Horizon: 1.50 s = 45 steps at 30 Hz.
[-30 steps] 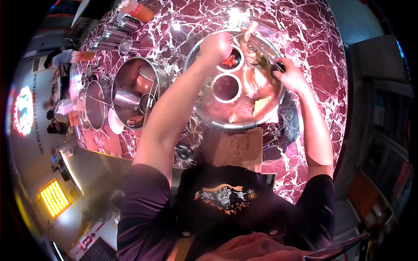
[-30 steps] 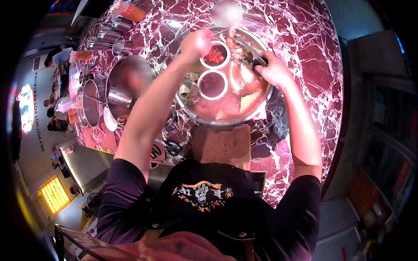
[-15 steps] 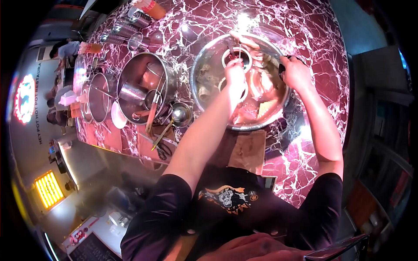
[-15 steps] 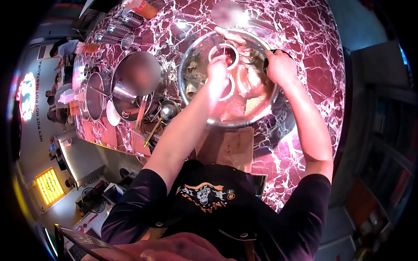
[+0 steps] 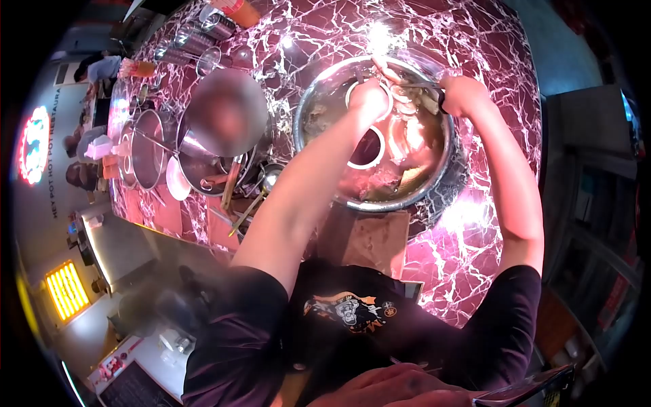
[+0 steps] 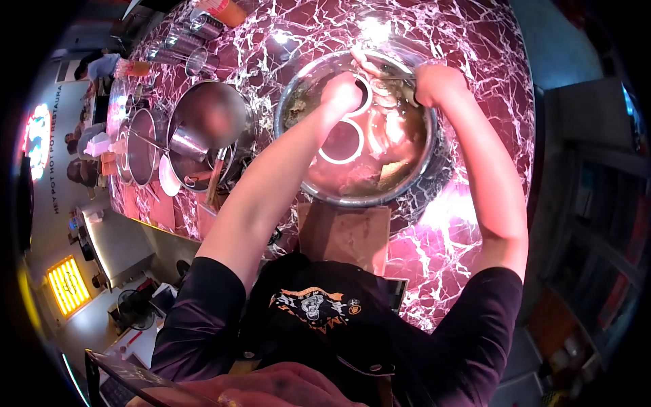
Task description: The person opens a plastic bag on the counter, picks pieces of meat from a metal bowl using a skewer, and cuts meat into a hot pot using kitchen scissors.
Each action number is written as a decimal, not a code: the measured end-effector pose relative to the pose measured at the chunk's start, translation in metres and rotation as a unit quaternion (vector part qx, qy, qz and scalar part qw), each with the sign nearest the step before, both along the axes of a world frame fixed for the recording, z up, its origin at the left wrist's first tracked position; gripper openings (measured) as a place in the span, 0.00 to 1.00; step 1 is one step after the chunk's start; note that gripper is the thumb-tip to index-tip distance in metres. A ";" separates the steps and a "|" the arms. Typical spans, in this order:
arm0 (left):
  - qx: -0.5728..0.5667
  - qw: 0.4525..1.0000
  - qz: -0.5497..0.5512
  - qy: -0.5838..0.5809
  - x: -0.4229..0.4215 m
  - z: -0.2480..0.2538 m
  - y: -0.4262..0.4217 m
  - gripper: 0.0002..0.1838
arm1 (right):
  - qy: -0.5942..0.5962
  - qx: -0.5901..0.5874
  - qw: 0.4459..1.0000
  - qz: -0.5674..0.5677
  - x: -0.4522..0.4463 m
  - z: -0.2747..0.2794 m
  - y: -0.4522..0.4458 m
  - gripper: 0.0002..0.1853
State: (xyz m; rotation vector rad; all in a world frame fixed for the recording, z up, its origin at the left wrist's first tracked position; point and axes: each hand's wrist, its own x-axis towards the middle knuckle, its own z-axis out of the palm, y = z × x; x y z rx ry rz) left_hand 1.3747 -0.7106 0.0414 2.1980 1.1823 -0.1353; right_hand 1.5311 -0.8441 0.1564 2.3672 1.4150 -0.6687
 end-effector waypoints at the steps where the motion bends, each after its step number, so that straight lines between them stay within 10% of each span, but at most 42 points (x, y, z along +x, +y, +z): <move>1: -0.018 1.000 0.012 0.011 0.001 0.005 -0.003 0.16 | -0.010 0.025 1.000 -0.007 -0.009 0.005 -0.007 0.20; 7: -0.106 0.989 -0.083 0.069 0.008 0.009 0.006 0.14 | -0.048 0.168 0.984 0.035 -0.018 -0.045 -0.023 0.22; 12: -0.358 0.909 0.180 -0.117 0.000 -0.019 0.024 0.07 | -0.050 0.174 0.982 0.044 -0.012 -0.054 -0.019 0.13; 17: -0.255 0.955 0.019 -0.149 -0.049 -0.021 0.036 0.05 | -0.013 0.049 0.997 0.064 0.014 -0.075 0.017 0.19; 25: -0.347 0.878 0.239 -0.227 -0.221 0.066 -0.044 0.14 | 0.010 -0.108 0.987 0.119 0.038 -0.072 0.080 0.13; 35: -0.335 0.801 0.409 -0.279 -0.458 0.075 -0.113 0.16 | 0.017 -0.029 0.995 0.092 0.009 0.028 0.046 0.13; 45: -0.279 0.776 0.499 -0.267 -0.537 0.051 -0.169 0.18 | -0.025 0.032 0.999 0.033 0.008 -0.108 0.052 0.17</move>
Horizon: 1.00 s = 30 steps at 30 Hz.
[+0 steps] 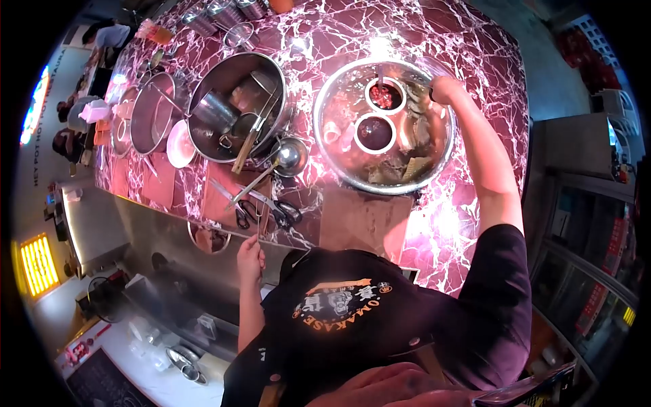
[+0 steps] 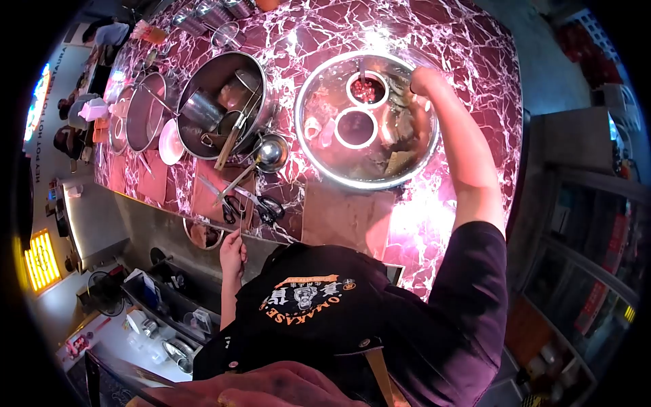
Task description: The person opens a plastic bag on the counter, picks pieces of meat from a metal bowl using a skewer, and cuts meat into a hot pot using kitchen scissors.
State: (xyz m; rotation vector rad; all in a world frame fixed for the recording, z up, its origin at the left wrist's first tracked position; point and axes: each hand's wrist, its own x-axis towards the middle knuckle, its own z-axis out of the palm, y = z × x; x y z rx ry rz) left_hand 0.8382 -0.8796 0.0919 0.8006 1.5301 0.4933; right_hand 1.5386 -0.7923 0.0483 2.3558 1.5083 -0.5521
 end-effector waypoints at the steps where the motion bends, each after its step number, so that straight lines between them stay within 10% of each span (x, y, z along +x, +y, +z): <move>1: 0.001 1.000 0.004 0.004 -0.006 -0.003 -0.005 0.18 | 0.006 -0.016 1.000 0.006 0.008 -0.010 0.007 0.17; 5: 0.009 0.998 0.043 0.038 -0.029 -0.016 -0.025 0.18 | 0.033 -0.118 0.991 0.045 0.022 -0.004 0.028 0.15; 12: 0.049 0.983 0.177 0.005 -0.105 -0.064 -0.090 0.15 | 0.251 0.004 0.956 -0.152 0.049 0.042 -0.012 0.12; 17: 0.116 0.965 0.211 0.106 -0.198 -0.167 -0.155 0.14 | 0.153 0.148 0.967 -0.137 -0.027 0.113 -0.098 0.22; 19: 0.127 0.953 0.211 0.175 -0.181 -0.148 -0.182 0.13 | 0.269 0.258 0.903 -0.214 -0.053 0.073 -0.142 0.20; 20: 0.226 0.915 -0.079 0.325 -0.196 -0.137 -0.200 0.13 | 0.327 0.284 0.872 -0.230 -0.106 0.089 -0.155 0.20; 21: 0.254 0.889 -0.106 0.367 -0.232 -0.182 -0.233 0.14 | 0.395 0.326 0.819 -0.259 -0.132 0.065 -0.173 0.19; 22: -0.014 0.959 0.168 0.228 -0.242 -0.207 -0.239 0.15 | 0.460 0.366 0.758 -0.284 -0.158 0.041 -0.191 0.19; 24: 0.083 0.931 0.187 0.301 -0.223 -0.192 -0.249 0.16 | 0.584 0.369 0.678 -0.250 -0.194 -0.023 -0.240 0.21; 25: -0.051 0.930 0.285 0.226 -0.233 -0.198 -0.245 0.16 | 0.507 0.403 0.685 -0.335 -0.280 0.019 -0.230 0.21; 26: -0.009 0.925 0.198 0.324 -0.247 -0.215 -0.253 0.14 | 0.458 0.365 0.751 -0.304 -0.283 -0.026 -0.256 0.22; 30: 0.007 0.925 0.166 0.341 -0.270 -0.252 -0.237 0.12 | 0.469 0.351 0.713 -0.385 -0.359 -0.070 -0.292 0.26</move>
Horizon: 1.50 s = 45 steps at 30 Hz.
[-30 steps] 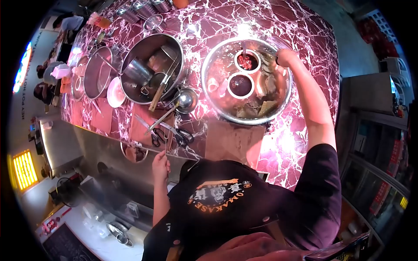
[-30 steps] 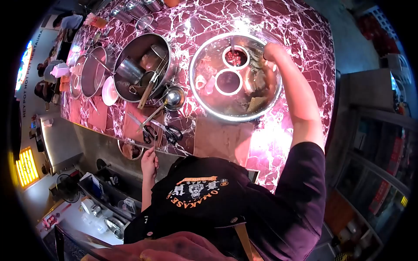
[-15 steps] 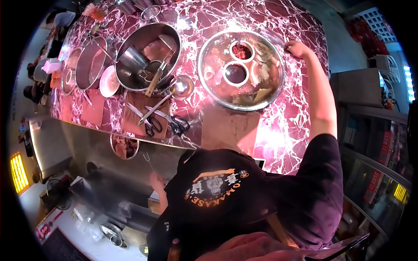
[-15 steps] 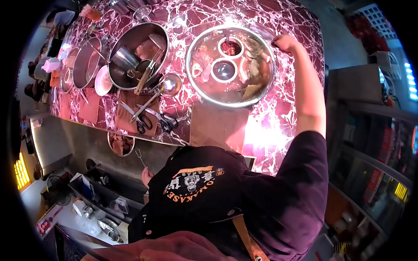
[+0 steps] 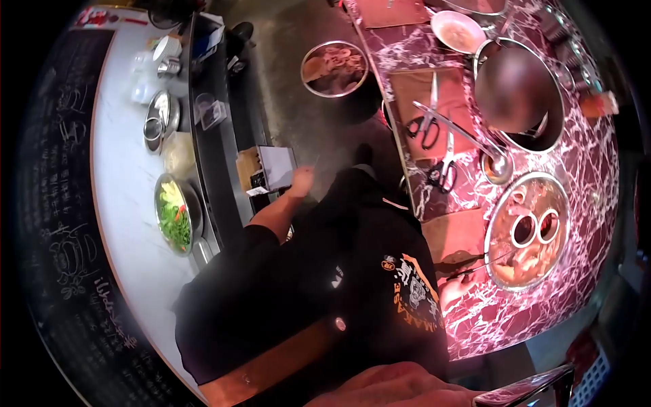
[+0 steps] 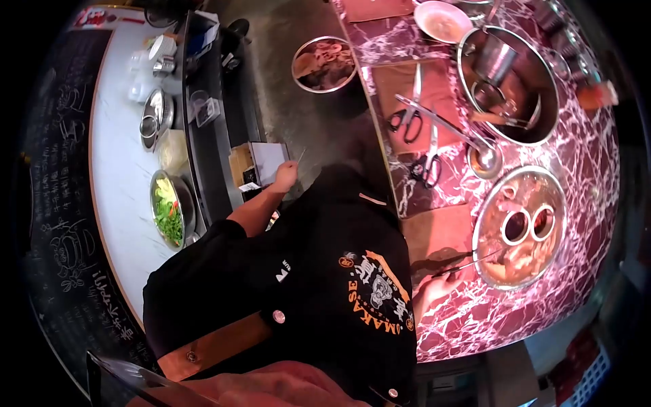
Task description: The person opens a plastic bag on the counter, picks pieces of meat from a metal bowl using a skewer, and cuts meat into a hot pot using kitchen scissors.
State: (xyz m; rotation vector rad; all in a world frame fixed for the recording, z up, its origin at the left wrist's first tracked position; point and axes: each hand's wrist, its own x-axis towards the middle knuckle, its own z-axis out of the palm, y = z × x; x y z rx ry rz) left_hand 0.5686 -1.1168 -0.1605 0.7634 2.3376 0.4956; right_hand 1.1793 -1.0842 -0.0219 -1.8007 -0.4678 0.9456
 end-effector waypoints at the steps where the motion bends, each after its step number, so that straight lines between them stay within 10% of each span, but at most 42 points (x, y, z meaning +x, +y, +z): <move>1: 0.016 1.000 -0.011 -0.004 -0.005 -0.006 0.007 0.12 | -0.008 -0.015 1.000 -0.011 -0.010 -0.003 0.001 0.27; 10: 0.044 0.990 0.100 -0.093 -0.089 -0.059 0.093 0.12 | -0.415 -0.132 0.900 -0.031 -0.077 -0.010 0.039 0.20; 15: 0.027 0.996 0.076 0.040 -0.230 -0.028 0.199 0.11 | -0.442 -0.237 0.864 -0.039 -0.090 0.016 0.007 0.14; 22: -0.109 0.991 0.057 0.057 -0.405 -0.106 0.343 0.15 | -0.479 -0.355 0.801 -0.052 -0.184 0.124 -0.016 0.14; 25: -0.197 0.979 0.034 0.037 -0.414 -0.125 0.380 0.15 | -0.463 -0.389 0.792 -0.082 -0.219 0.154 -0.018 0.14; 30: -0.027 0.977 0.176 -0.114 -0.395 -0.233 0.365 0.11 | -0.442 -0.410 0.791 -0.109 -0.250 0.181 -0.004 0.15; 45: 0.131 0.910 0.104 -0.381 -0.352 -0.195 0.365 0.11 | -0.407 -0.402 0.811 -0.123 -0.274 0.179 0.047 0.18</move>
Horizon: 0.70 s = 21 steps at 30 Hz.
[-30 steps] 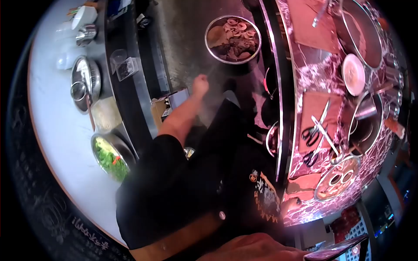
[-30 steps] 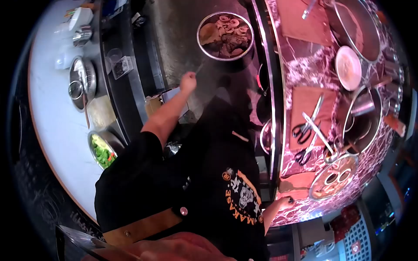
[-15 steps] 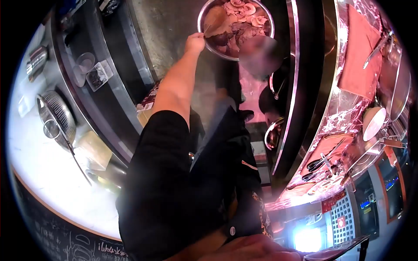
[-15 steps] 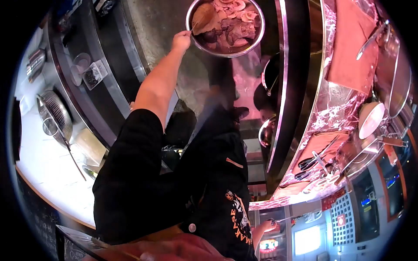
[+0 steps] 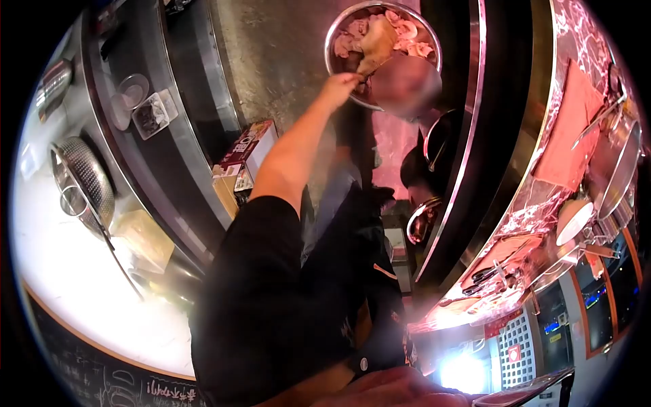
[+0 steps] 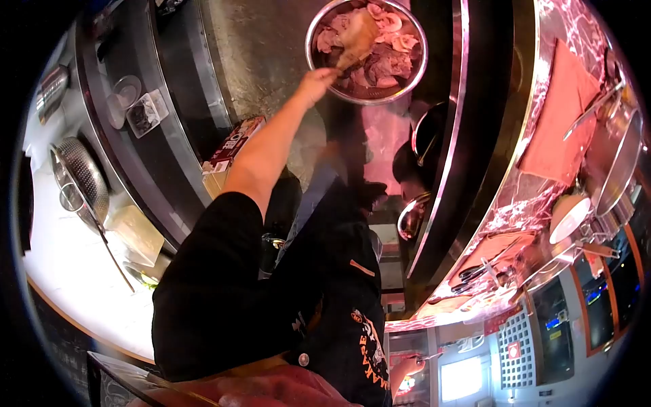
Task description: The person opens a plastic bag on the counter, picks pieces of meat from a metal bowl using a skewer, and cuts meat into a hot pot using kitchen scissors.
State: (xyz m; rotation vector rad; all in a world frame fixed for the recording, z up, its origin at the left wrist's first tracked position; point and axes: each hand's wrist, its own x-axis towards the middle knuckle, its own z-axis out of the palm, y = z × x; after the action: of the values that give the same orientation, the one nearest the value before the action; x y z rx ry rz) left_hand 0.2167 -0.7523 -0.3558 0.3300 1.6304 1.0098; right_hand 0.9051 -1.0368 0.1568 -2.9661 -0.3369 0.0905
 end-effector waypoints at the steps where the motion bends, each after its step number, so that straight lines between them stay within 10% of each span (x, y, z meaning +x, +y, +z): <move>1: 0.049 0.998 -0.009 -0.042 0.010 -0.012 -0.005 0.10 | 0.002 0.000 1.000 0.002 0.002 -0.001 0.002 0.18; 21: 0.042 0.997 -0.045 0.039 0.114 -0.036 -0.031 0.08 | 0.041 0.034 0.999 -0.007 0.027 -0.019 0.013 0.23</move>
State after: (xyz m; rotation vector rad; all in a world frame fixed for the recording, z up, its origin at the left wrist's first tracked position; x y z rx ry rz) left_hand 0.3311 -0.7831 -0.3922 0.5010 1.6311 1.0101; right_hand 0.9316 -1.0237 0.1379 -2.8866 -0.3021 0.1937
